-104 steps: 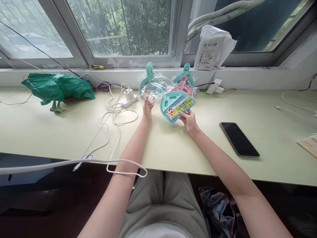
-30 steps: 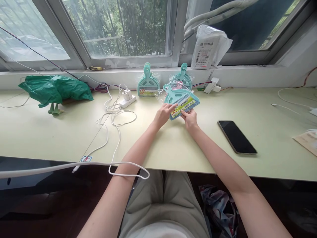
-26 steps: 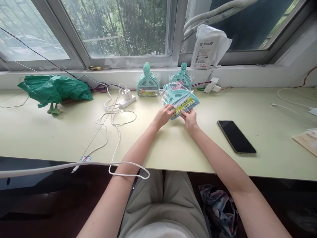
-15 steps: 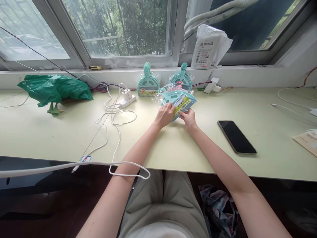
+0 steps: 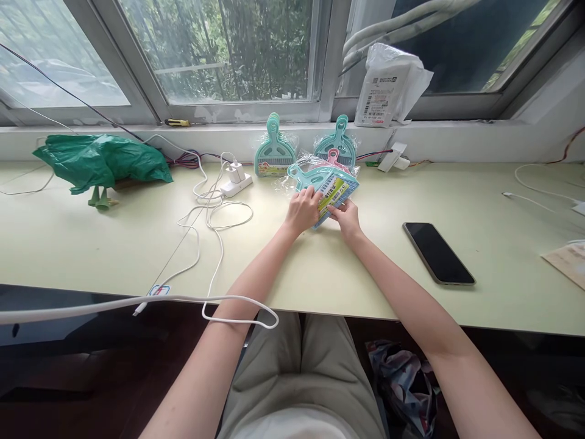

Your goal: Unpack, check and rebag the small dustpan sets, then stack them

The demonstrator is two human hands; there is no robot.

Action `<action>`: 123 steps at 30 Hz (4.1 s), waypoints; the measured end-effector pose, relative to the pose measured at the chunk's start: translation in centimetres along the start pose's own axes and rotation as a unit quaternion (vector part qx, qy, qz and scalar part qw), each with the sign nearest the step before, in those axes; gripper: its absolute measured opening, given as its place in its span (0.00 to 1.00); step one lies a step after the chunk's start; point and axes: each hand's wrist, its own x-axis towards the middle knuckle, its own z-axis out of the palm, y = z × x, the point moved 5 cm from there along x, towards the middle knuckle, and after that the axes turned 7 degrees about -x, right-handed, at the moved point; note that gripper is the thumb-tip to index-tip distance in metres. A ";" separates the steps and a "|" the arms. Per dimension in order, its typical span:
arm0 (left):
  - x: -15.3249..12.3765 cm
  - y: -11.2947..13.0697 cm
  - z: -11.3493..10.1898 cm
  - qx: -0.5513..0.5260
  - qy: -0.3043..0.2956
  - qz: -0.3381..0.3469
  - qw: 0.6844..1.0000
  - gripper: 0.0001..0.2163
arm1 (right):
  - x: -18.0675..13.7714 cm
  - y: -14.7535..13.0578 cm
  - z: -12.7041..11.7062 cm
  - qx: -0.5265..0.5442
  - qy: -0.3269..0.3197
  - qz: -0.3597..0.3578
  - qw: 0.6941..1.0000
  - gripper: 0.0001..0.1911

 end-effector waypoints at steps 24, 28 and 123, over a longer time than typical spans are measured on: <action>0.1 -0.4 0.4 -0.105 0.041 -0.031 0.993 0.21 | -0.5 -0.5 1.0 -0.010 -0.061 0.003 0.998 0.28; -0.6 -1.0 -2.0 -0.169 0.170 -0.113 0.964 0.20 | -0.7 -0.9 1.0 0.017 -0.050 -0.009 0.999 0.26; 0.5 -3.1 3.6 -0.737 -0.037 -0.245 0.628 0.28 | 2.5 0.1 -4.1 0.161 0.114 0.040 0.980 0.09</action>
